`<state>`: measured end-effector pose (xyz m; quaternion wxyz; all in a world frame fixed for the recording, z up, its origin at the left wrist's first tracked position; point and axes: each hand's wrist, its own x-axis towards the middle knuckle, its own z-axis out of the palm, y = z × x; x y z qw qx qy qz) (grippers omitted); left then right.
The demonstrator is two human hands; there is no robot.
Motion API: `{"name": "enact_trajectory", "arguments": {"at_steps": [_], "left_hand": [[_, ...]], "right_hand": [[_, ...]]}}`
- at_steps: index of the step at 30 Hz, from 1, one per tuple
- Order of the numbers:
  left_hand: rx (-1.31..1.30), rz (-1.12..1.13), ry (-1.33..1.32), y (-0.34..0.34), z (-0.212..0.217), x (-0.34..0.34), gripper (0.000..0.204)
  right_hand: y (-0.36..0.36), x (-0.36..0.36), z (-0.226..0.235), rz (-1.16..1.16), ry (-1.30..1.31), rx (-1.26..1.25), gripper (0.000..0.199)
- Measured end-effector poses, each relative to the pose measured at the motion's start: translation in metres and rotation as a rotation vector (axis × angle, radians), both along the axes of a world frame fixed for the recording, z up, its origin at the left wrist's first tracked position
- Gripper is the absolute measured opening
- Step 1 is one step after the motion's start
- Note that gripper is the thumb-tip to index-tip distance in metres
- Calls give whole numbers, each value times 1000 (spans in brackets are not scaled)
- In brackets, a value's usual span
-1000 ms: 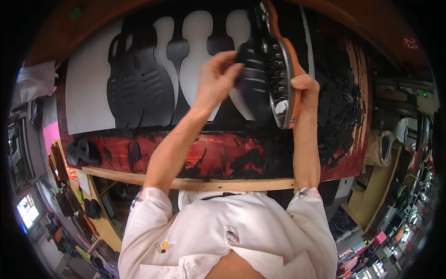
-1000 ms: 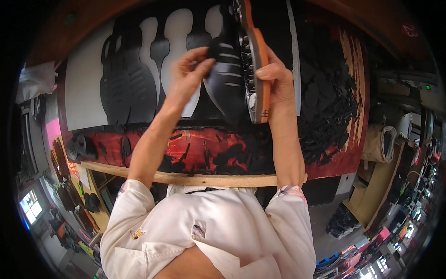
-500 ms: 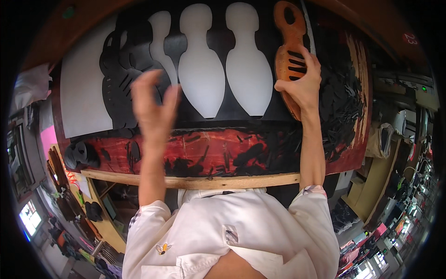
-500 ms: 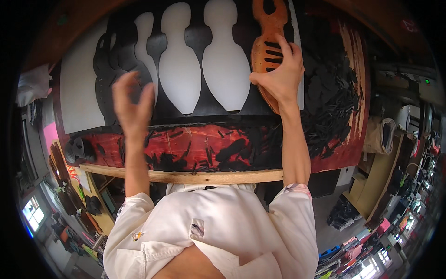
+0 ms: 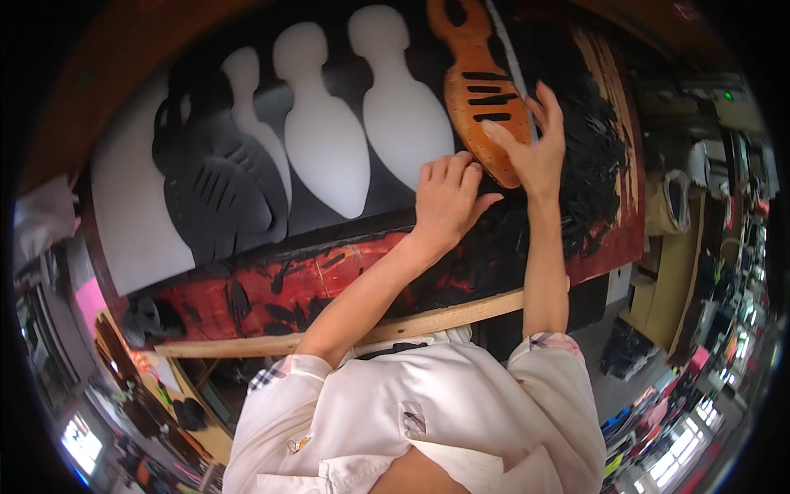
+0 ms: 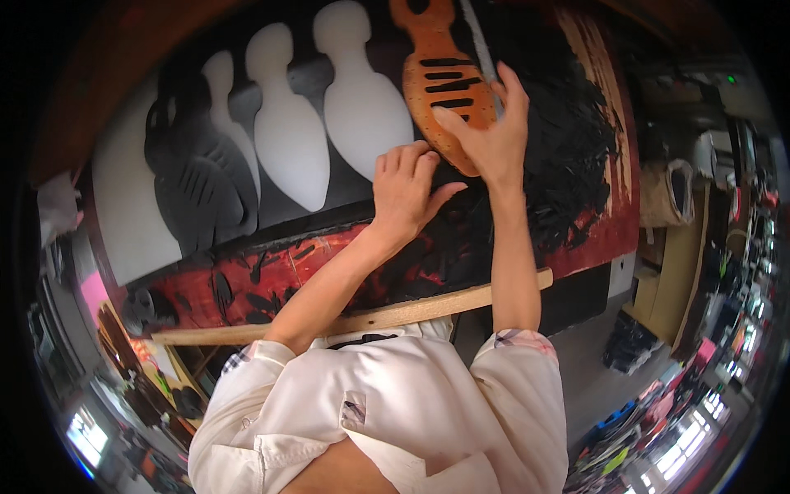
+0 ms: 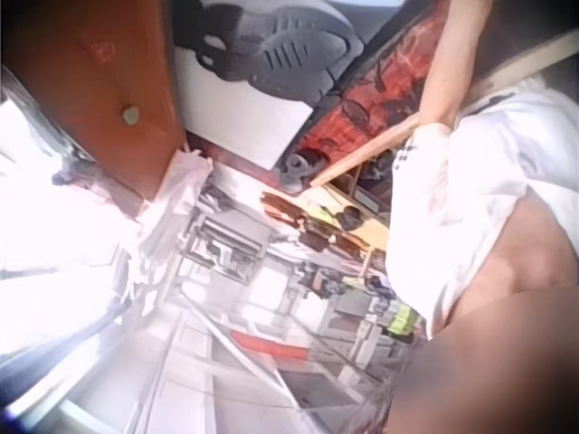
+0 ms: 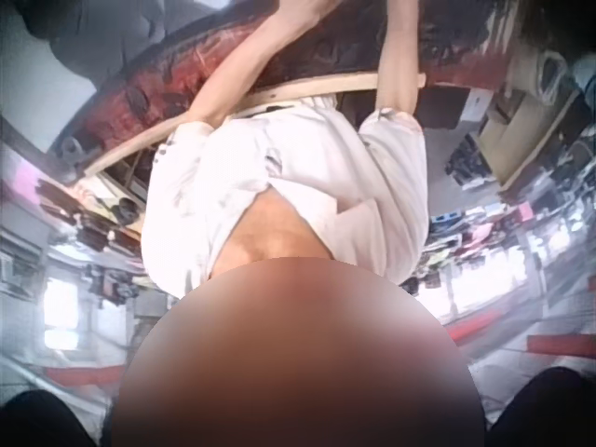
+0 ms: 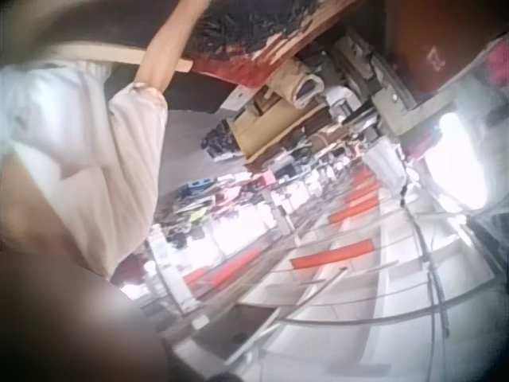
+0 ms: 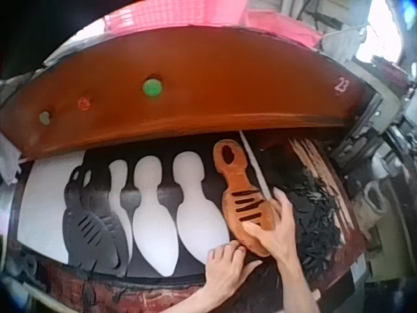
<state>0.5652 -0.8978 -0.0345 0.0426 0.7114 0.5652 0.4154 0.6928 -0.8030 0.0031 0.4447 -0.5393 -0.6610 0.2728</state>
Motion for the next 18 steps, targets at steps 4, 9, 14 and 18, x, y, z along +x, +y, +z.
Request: {"name": "enact_trajectory", "arguments": {"at_steps": [4,9,14,18], "left_hand": [[5,17,-23,2,3,1,45],[18,30,23,9,6,-1,42],[26,67,86,19,4,-18,44],[25,80,73,18,2,-35,48]], "right_hand": [[-93,17,-13,-185,26,202,43],[-197,37,-28,-21,-255,177,36],[-229,26,-52,87,-360,248,21],[-228,16,-58,82,-391,332,18]]}}
